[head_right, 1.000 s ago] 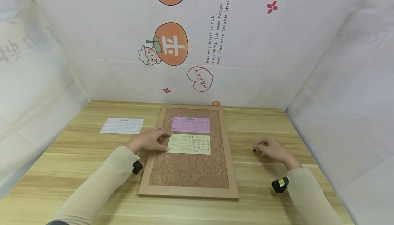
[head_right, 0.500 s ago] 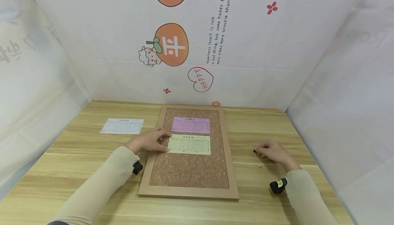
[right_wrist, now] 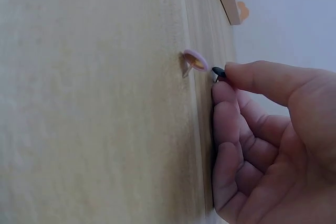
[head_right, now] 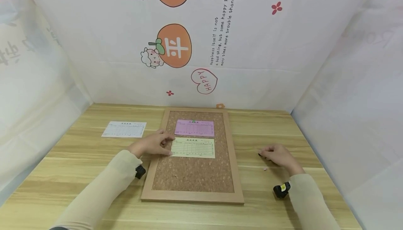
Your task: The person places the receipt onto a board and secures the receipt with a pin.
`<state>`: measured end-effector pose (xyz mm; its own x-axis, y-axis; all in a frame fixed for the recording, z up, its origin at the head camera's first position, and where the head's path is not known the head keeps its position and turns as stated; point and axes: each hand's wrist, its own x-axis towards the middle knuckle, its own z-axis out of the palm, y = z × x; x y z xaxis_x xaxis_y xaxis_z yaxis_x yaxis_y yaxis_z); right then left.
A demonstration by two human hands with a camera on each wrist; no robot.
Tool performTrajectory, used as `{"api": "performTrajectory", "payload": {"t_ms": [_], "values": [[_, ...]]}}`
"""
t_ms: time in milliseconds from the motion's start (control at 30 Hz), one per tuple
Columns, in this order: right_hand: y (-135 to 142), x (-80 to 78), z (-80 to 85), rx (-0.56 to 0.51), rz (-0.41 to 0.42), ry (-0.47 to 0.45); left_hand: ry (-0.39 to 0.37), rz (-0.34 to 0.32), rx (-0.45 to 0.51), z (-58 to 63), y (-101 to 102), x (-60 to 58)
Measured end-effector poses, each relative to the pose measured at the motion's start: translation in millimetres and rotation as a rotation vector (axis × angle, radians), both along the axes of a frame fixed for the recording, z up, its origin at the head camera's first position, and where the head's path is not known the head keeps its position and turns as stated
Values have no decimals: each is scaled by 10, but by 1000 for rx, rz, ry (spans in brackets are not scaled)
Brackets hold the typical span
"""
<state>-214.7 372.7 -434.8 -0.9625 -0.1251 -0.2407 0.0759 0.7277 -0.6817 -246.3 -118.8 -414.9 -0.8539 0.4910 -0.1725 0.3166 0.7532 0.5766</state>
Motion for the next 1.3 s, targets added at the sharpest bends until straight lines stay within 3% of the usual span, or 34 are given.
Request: {"api": "performTrajectory", "payload": {"t_ms": [667,1300], "values": [[60,-21,4,-111,-25,-57,-8,15,-3,3,-11,-11],[67,-91,116,-125,85,-111,-30,24,-2,31,18,-1]]}}
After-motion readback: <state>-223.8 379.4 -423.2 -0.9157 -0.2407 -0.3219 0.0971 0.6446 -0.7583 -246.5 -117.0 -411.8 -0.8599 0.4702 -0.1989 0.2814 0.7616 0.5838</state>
